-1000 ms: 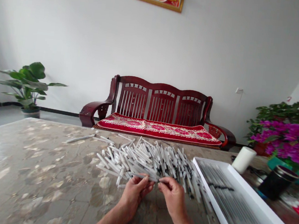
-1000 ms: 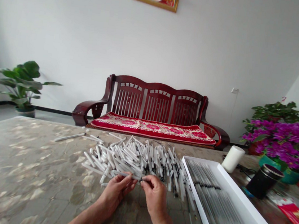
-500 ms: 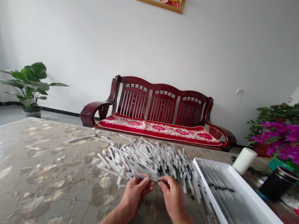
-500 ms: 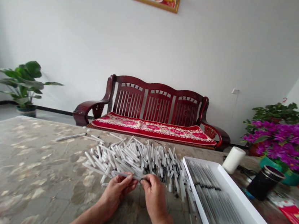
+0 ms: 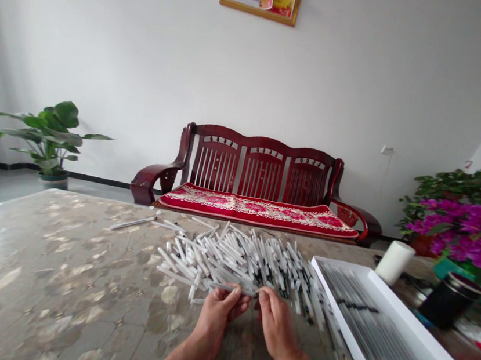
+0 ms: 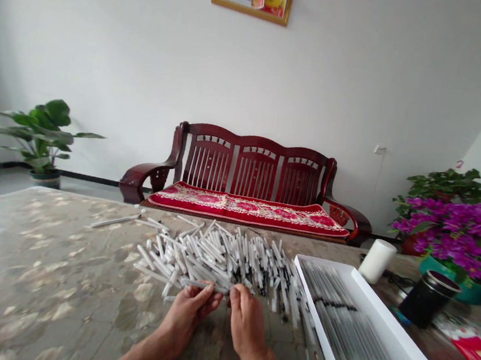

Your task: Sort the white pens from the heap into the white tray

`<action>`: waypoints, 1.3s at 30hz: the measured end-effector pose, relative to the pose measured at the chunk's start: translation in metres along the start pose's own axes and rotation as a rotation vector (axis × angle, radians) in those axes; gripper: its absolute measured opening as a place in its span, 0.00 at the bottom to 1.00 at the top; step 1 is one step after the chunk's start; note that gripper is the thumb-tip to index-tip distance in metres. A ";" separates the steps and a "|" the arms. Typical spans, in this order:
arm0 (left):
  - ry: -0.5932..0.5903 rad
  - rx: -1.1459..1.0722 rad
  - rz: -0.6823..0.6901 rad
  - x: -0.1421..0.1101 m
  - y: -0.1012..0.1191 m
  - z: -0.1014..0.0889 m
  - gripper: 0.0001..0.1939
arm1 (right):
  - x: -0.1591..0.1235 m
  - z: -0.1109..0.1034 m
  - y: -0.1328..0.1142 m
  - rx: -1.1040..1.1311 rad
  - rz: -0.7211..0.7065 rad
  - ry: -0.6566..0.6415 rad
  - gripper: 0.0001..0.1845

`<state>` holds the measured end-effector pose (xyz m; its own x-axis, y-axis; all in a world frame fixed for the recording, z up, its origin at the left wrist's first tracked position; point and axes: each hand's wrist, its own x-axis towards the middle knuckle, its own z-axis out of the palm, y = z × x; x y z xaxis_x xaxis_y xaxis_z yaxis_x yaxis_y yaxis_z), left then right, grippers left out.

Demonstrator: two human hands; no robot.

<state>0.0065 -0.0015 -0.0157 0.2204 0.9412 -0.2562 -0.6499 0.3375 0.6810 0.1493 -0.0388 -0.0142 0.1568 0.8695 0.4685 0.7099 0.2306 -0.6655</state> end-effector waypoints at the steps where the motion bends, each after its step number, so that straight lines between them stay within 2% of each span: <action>1: 0.003 -0.007 0.002 0.000 0.000 0.000 0.18 | 0.000 -0.001 -0.001 0.019 -0.006 -0.001 0.22; 4: -0.013 -0.004 -0.001 0.001 0.000 0.000 0.20 | 0.001 -0.002 0.000 0.020 -0.025 0.001 0.17; 9: -0.027 0.030 -0.013 -0.001 -0.001 0.001 0.19 | 0.001 0.000 0.006 0.015 0.099 -0.065 0.26; 14: -0.004 0.024 -0.009 -0.002 0.001 0.002 0.17 | 0.002 -0.002 0.001 0.059 0.020 -0.045 0.19; 19: -0.030 0.040 -0.004 -0.002 -0.002 0.001 0.18 | 0.001 0.001 0.004 0.070 0.113 -0.072 0.27; 24: -0.049 0.042 0.003 -0.002 -0.003 -0.001 0.19 | 0.001 0.002 0.003 0.069 0.041 -0.056 0.22; 29: -0.027 0.074 -0.002 -0.001 -0.005 -0.002 0.20 | 0.001 0.003 0.002 0.106 0.122 -0.070 0.28; 33: -0.033 0.108 0.017 -0.002 -0.004 -0.002 0.20 | -0.002 0.008 0.005 0.156 0.100 -0.081 0.25; 39: -0.120 0.166 0.042 -0.004 -0.004 0.001 0.22 | -0.004 0.012 0.010 0.390 0.340 -0.114 0.29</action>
<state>0.0092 -0.0064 -0.0162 0.2869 0.9463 -0.1488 -0.5339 0.2869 0.7953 0.1479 -0.0347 -0.0297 0.2427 0.9605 0.1366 0.3199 0.0537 -0.9459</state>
